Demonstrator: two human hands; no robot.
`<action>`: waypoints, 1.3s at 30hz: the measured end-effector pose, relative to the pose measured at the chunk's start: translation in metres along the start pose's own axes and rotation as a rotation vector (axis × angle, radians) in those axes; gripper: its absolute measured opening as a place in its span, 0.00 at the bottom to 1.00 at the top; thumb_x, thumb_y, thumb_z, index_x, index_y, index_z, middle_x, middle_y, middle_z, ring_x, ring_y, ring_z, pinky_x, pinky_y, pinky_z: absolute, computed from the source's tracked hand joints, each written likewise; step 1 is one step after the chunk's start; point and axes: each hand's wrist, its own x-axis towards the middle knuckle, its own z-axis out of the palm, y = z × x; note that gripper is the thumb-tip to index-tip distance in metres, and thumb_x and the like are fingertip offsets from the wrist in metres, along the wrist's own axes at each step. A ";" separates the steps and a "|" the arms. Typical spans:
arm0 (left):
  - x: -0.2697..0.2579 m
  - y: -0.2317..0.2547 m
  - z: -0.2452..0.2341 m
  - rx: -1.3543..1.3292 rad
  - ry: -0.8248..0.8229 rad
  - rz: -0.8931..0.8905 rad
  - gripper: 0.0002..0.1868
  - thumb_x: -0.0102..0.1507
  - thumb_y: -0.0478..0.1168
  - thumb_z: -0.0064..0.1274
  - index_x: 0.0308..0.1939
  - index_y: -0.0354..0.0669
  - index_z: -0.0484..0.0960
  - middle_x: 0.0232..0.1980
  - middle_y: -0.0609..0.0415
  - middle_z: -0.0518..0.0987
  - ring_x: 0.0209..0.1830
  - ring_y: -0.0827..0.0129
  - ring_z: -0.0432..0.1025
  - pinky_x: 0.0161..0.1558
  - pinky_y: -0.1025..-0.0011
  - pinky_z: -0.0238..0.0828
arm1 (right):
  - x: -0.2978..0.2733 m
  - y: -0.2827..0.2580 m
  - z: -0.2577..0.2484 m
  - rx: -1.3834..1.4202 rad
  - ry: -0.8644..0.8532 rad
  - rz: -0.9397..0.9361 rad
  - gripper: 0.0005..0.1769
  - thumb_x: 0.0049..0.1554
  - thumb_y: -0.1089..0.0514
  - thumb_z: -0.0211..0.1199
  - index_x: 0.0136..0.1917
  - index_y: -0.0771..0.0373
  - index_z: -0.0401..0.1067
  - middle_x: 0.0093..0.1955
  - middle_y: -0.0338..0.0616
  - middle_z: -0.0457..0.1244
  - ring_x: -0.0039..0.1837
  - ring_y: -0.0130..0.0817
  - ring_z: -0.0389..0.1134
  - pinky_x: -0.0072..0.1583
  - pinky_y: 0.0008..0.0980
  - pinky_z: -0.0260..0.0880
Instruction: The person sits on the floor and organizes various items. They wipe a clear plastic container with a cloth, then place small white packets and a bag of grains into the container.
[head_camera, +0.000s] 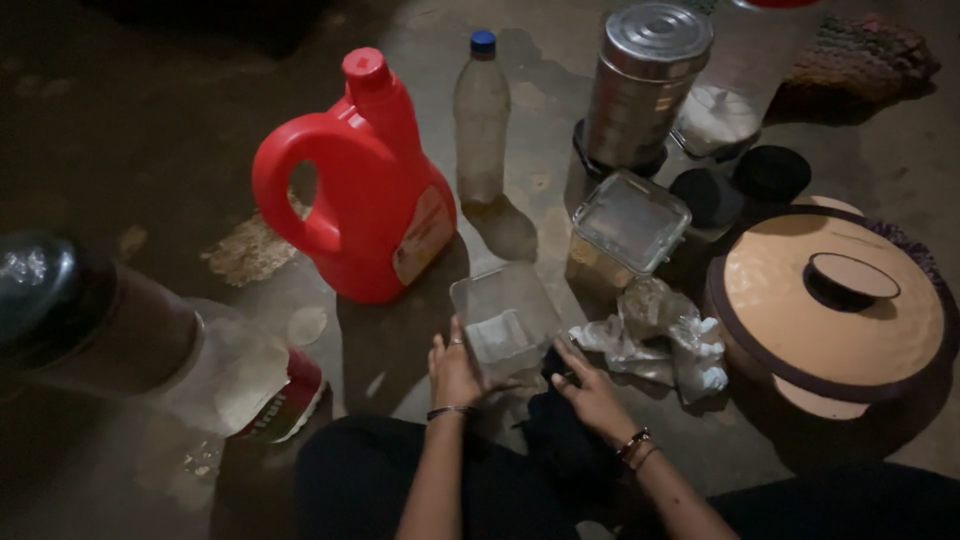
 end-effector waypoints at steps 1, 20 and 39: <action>0.002 -0.005 0.003 0.010 0.028 0.037 0.83 0.34 0.58 0.84 0.81 0.48 0.42 0.79 0.31 0.49 0.81 0.43 0.45 0.78 0.54 0.42 | -0.002 -0.005 -0.001 0.016 -0.007 -0.040 0.37 0.59 0.57 0.62 0.79 0.47 0.57 0.79 0.46 0.57 0.77 0.38 0.60 0.72 0.35 0.59; -0.102 0.031 -0.004 0.178 0.209 0.026 0.59 0.53 0.42 0.69 0.76 0.33 0.43 0.81 0.32 0.44 0.83 0.41 0.33 0.78 0.51 0.39 | -0.051 -0.071 -0.124 -0.821 0.736 0.119 0.27 0.49 0.47 0.75 0.56 0.64 0.74 0.54 0.55 0.68 0.56 0.53 0.70 0.56 0.49 0.72; -0.165 0.132 0.005 -0.805 -0.114 0.448 0.38 0.65 0.48 0.55 0.76 0.43 0.58 0.65 0.39 0.76 0.67 0.54 0.71 0.67 0.59 0.67 | -0.090 -0.100 -0.178 0.345 0.450 0.250 0.11 0.60 0.62 0.63 0.55 0.64 0.79 0.46 0.41 0.70 0.44 0.30 0.68 0.44 0.30 0.70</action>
